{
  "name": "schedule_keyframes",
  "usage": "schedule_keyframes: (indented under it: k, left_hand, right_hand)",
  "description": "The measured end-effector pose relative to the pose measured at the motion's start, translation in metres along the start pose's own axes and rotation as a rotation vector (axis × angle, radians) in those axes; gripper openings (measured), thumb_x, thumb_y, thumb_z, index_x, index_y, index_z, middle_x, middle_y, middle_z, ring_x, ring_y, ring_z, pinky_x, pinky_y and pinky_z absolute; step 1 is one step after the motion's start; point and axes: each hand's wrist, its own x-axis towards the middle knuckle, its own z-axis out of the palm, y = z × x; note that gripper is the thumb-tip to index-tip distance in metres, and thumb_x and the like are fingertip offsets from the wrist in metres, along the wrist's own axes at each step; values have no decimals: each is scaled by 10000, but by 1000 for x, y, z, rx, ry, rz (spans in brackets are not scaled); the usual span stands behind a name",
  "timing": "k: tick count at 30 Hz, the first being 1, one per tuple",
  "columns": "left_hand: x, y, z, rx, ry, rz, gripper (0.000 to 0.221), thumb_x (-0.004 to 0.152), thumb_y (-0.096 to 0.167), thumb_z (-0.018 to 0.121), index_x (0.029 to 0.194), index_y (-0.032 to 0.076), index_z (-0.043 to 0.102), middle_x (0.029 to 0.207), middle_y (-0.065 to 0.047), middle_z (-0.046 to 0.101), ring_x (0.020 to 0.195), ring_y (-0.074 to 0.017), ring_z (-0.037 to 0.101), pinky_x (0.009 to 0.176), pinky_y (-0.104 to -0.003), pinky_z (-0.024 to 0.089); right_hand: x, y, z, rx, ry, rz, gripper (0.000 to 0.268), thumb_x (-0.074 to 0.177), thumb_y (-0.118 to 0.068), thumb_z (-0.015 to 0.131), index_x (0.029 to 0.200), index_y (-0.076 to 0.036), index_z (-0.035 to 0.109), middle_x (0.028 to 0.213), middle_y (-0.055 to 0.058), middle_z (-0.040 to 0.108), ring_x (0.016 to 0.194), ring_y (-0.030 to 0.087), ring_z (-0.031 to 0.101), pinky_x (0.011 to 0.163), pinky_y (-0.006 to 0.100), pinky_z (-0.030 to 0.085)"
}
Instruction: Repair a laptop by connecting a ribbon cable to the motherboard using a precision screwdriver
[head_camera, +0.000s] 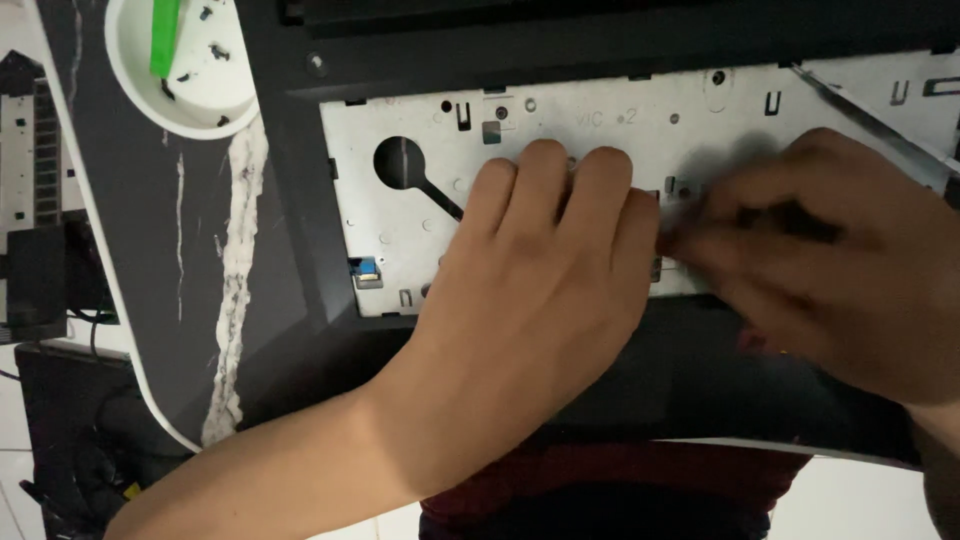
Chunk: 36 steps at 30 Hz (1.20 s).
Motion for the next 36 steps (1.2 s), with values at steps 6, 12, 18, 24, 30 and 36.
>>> schedule_keyframes:
  k: [6,12,18,24,30,36]
  left_hand:
    - [0,-3,-2,-5,-8,26,35,930,58,672,961,40,668,1019,-133,545,908,-247,449,855,-343,382]
    - [0,-3,-2,51,-12,50,84,932,77,658,1001,33,679,1034,-134,540,927,-253,461,868,-326,397]
    - [1,-2,-2,52,-14,44,68,938,73,647,989,38,676,1017,-127,538,912,-243,453,856,-324,397]
    - [1,1,-5,43,-9,30,73,950,62,638,1011,31,665,1022,-126,524,921,-242,455,874,-322,401]
    - [1,-5,-7,-35,5,58,91,944,56,654,1025,23,678,1026,-123,549,936,-252,496,885,-327,425]
    - [2,-22,-24,-210,-114,149,76,886,14,665,951,47,642,996,-129,566,922,-251,520,883,-353,465]
  right_hand:
    - [8,-8,-4,31,-11,13,185,748,38,801,908,-56,805,1002,86,684,821,225,565,713,338,457]
    - [7,-8,-3,-41,-20,13,199,745,55,826,912,-51,812,1032,118,692,782,227,563,621,319,445]
    - [7,-12,-2,-50,20,-110,197,760,76,815,943,7,789,1049,156,704,730,261,585,738,433,466]
    - [5,-12,-4,-126,-8,-158,254,791,12,782,1045,-4,786,1098,142,691,777,305,569,757,459,455]
    - [3,-1,-5,-69,-64,-126,301,723,-23,807,1018,-79,811,1015,86,678,713,206,555,698,392,438]
    - [7,0,-11,-14,-59,31,277,816,43,801,1088,-1,780,1046,153,691,704,195,633,565,286,506]
